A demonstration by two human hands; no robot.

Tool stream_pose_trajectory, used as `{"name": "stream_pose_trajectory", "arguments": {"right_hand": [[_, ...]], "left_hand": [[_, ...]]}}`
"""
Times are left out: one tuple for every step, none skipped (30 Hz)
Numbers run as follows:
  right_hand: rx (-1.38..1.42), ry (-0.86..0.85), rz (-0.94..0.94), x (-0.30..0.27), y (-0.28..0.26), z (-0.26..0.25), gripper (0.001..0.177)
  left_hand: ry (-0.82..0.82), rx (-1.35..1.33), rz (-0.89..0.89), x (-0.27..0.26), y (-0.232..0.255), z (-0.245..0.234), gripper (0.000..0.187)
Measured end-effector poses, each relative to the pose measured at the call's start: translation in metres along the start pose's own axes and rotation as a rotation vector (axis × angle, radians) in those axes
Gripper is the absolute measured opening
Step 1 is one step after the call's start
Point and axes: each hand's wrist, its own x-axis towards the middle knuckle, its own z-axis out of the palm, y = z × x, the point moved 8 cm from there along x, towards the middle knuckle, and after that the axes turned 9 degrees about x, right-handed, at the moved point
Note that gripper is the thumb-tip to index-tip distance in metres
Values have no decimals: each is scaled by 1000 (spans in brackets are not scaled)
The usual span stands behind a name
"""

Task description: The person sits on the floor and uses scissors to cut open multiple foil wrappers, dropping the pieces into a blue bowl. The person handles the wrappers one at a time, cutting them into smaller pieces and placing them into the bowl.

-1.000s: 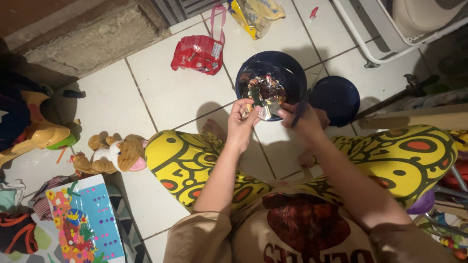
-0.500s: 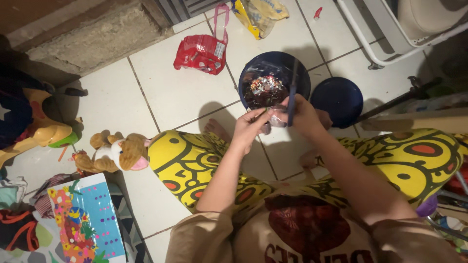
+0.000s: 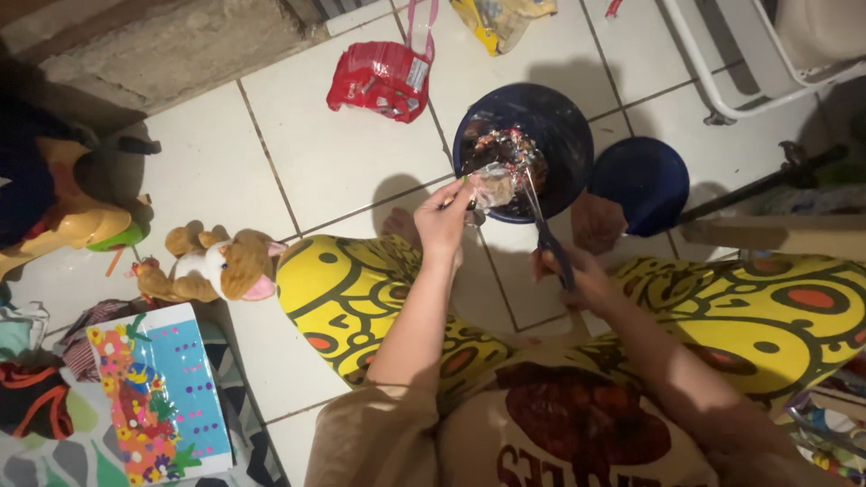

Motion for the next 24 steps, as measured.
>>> {"name": "stream_pose_trajectory", "arguments": {"right_hand": [[7,-24,-34,1,-1,4,38],[14,-48,-67,1,-2,8,37],[56,-75,-63,3,-2,11,36],[97,-102,-59,5,-3,14,35],[139,-130,-53,5,-4,16,34],[119,-129,-24,5,-3,16,33],[99,-131,7,4,-2,14,31],[80,-132,38,3,-1,14,30],[94,-155,19,4,-4,17,30],[109,-177,-1,4,-7,20,30],[123,-197,-21,4,-10,23,31],[123,-194,-16,4,-12,23,30],[123,-192,-11,4,-13,24,30],[123,-190,-6,4,-14,25,29],[142,-185,-7,3,-16,26,29],[161,-179,-7,1,-18,27,29],[179,-175,-8,1,-19,27,28],[167,-166,-1,1,-20,26,29],[155,-157,9,1,-19,25,29],[143,-148,18,1,-18,24,30],[140,-146,17,1,-18,24,31],[136,-143,16,0,-17,23,32],[133,-141,14,1,-15,22,33],[139,-137,18,1,-13,21,33]], "left_hand": [[16,41,25,1,1,0,32],[31,82,50,1,2,-1,32],[35,109,88,2,5,-1,31],[39,135,126,1,8,-2,30],[43,162,162,1,9,-3,29],[49,192,180,1,10,-3,28],[57,223,197,2,11,-4,28],[65,254,214,2,12,-5,27],[63,275,223,2,12,-6,27],[60,296,233,1,13,-6,27],[55,316,242,1,15,-4,27],[36,321,233,0,15,-3,27],[17,325,225,-1,15,-1,27],[-1,328,216,-2,15,1,27],[-13,329,196,-3,15,2,27],[-24,329,177,-4,15,4,28],[-34,328,157,-4,14,5,28],[-40,314,158,-4,15,6,29],[-46,301,158,-4,16,6,29],[-51,287,158,-4,16,6,30],[-50,292,142,-4,15,6,30],[-49,298,126,-5,14,5,31],[-47,303,111,-4,13,5,31],[-50,297,105,-4,12,5,31]]}}
